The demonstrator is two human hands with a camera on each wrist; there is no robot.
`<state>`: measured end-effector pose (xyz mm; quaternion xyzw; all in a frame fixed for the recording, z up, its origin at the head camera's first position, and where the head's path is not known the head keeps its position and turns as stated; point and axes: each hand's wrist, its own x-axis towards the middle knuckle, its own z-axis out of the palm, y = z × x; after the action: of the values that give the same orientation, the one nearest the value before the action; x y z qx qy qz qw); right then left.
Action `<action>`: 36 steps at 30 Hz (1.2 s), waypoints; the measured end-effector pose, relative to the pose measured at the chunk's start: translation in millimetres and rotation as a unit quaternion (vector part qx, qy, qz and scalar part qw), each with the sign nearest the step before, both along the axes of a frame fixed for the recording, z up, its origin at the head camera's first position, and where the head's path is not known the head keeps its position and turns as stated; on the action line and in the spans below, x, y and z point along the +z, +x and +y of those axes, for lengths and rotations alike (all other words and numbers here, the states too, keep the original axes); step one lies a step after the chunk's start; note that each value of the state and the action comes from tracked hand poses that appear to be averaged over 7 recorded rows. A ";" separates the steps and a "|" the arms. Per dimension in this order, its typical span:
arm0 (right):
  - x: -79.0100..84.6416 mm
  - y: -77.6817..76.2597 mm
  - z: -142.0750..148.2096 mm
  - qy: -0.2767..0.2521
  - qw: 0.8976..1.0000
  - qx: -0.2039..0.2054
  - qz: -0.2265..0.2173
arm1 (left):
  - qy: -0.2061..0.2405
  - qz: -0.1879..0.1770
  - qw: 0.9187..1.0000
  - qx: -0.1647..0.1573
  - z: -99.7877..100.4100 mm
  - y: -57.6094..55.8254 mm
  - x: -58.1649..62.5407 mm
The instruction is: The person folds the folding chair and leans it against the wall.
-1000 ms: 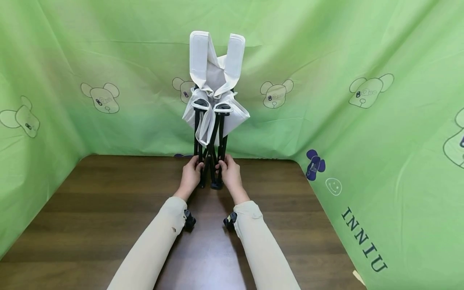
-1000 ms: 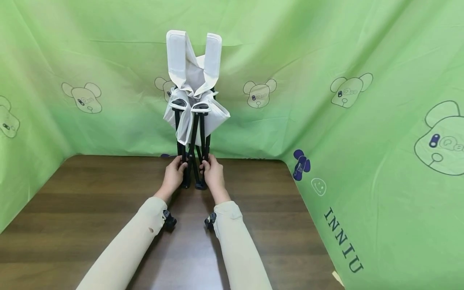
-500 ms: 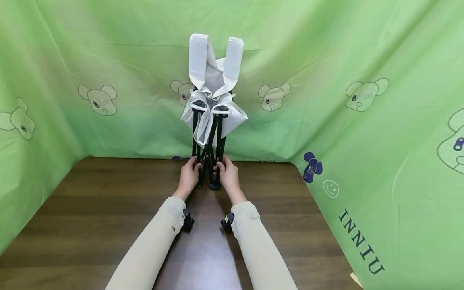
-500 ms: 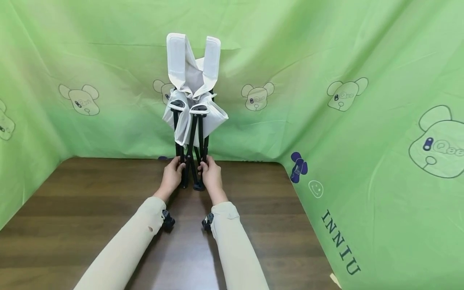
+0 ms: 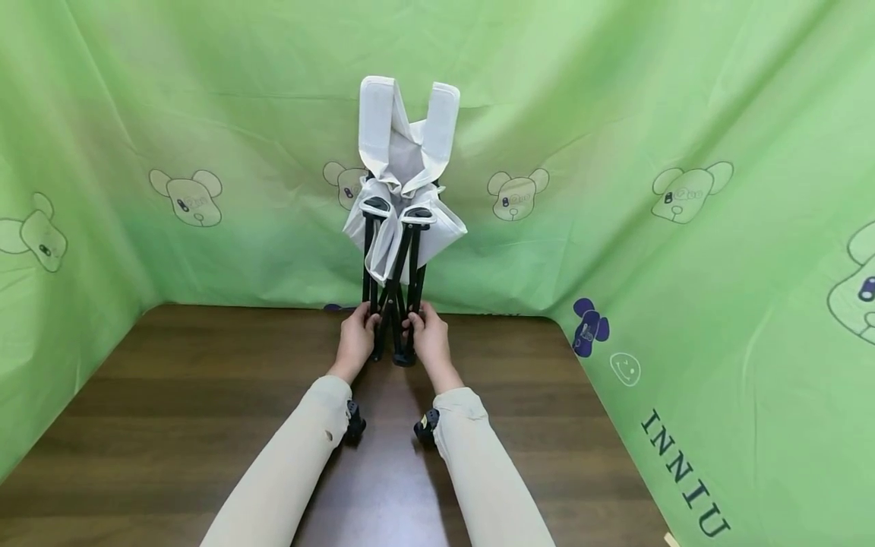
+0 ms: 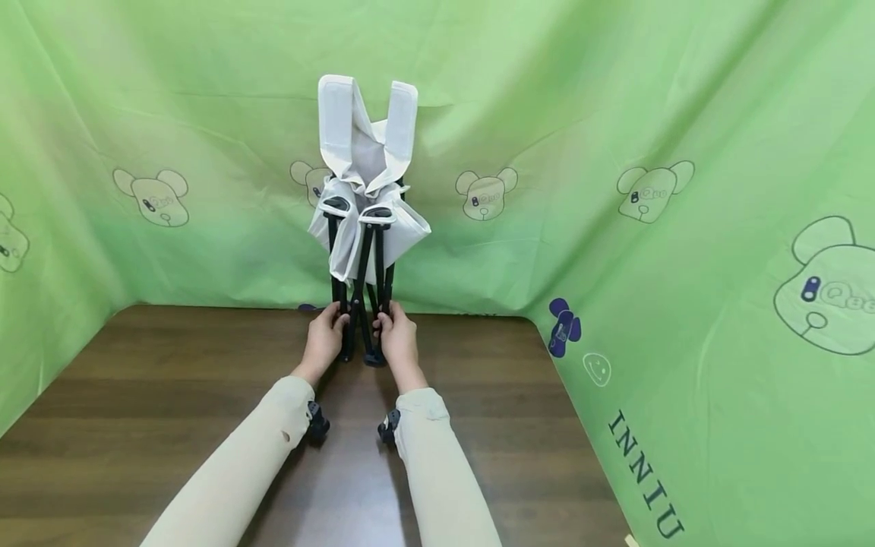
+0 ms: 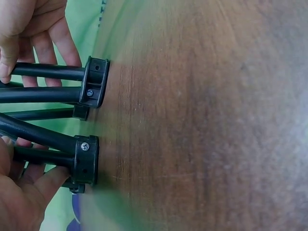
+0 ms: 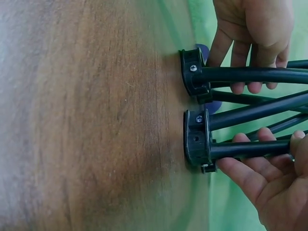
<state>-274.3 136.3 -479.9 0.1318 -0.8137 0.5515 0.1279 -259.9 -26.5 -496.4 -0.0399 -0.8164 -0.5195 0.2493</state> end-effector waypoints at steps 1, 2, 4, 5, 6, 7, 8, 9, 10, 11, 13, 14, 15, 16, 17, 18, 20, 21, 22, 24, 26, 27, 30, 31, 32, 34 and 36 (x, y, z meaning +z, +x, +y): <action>0.0 0.6 0.2 0.000 1.000 -0.001 -0.001 | 0.000 -0.002 1.000 0.001 0.5 0.6 0.2; -0.3 1.0 0.4 -0.001 1.000 -0.001 -0.002 | 0.000 -0.005 1.000 0.002 1.0 1.2 0.6; -0.5 1.6 0.6 -0.002 1.000 -0.001 -0.001 | 0.003 -0.009 1.000 0.002 1.3 1.9 1.6; -0.7 1.4 0.6 -0.001 1.000 -0.001 0.001 | 0.003 -0.010 1.000 0.003 1.3 1.9 2.1; -1.1 1.4 0.5 0.000 1.000 -0.002 0.002 | 0.001 -0.011 1.000 0.004 1.1 2.0 2.4; -2.4 1.4 0.1 0.001 1.000 -0.003 0.003 | 0.001 -0.014 1.000 0.005 0.6 2.2 1.7; -3.6 0.9 -0.5 0.002 1.000 -0.004 0.005 | 0.001 -0.016 1.000 0.006 0.0 2.1 1.1; -4.8 0.3 -1.1 0.004 1.000 -0.005 0.007 | 0.000 -0.016 1.000 0.009 -0.5 2.0 0.6; -6.1 -0.6 -1.7 0.005 1.000 -0.006 0.009 | -0.002 -0.016 1.000 0.012 -1.0 1.8 0.0; -7.2 -1.5 -2.3 0.007 1.000 -0.006 0.010 | -0.002 -0.016 1.000 0.016 -1.2 1.6 -0.5; -8.8 -3.5 -2.9 0.009 1.000 -0.004 0.009 | -0.002 -0.017 1.000 0.025 -1.1 1.1 -0.8; -9.3 -4.5 -2.9 0.012 1.000 -0.005 0.007 | -0.002 -0.017 0.999 0.028 -0.7 0.6 -0.8; -9.4 -5.2 -2.5 0.014 1.000 -0.009 0.005 | -0.005 -0.017 0.999 0.030 0.1 0.1 -0.7; -9.3 -5.9 -1.8 0.018 1.000 -0.014 0.004 | -0.010 -0.017 0.999 0.030 1.1 -0.7 -0.6; -8.9 -6.5 -1.1 0.022 1.000 -0.020 0.005 | -0.014 -0.018 0.999 0.029 2.0 -1.1 -0.1; -8.2 -7.0 -0.5 0.022 0.999 -0.024 0.005 | -0.017 -0.016 0.999 0.029 2.6 -1.6 0.5; -6.5 -7.6 0.2 0.028 0.999 -0.028 0.005 | -0.023 -0.009 0.999 0.033 3.5 -2.4 1.7; -5.8 -8.0 0.3 0.030 0.999 -0.026 0.005 | -0.024 -0.007 0.999 0.037 3.7 -2.2 2.5; -5.2 -8.6 0.4 0.032 0.999 -0.022 0.004 | -0.025 -0.005 0.999 0.042 4.0 -2.3 3.0; -5.0 -9.8 0.0 0.033 0.999 -0.012 0.000 | -0.019 -0.004 0.998 0.052 4.2 -2.2 4.0; -5.2 -10.7 -0.1 0.036 0.999 -0.009 -0.005 | -0.021 -0.010 0.998 0.057 4.7 -1.8 4.9; -5.5 -11.3 -0.2 0.037 0.999 -0.011 -0.005 | -0.019 -0.013 0.998 0.055 5.0 -1.7 5.3; -6.1 -13.2 0.2 0.040 0.999 -0.020 0.000 | -0.015 -0.024 0.998 0.048 6.0 -2.7 7.0; -6.2 -13.8 0.4 0.041 0.999 -0.024 0.002 | -0.014 -0.027 0.998 0.046 6.4 -3.0 7.4; -6.4 -14.4 0.5 0.043 0.999 -0.028 0.004 | -0.014 -0.029 0.999 0.044 6.7 -3.3 7.8; -6.9 -15.7 0.6 0.045 0.998 -0.034 0.007 | -0.011 -0.034 0.999 0.041 7.0 -4.0 8.5; -7.5 -16.0 0.0 0.046 0.998 -0.036 0.006 | -0.011 -0.038 0.998 0.043 7.1 -4.3 7.8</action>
<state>-290.2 136.3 -487.4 0.1113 -0.8418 0.5073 0.1468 -264.1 -19.4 -488.6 0.0121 -0.8319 -0.5002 0.2399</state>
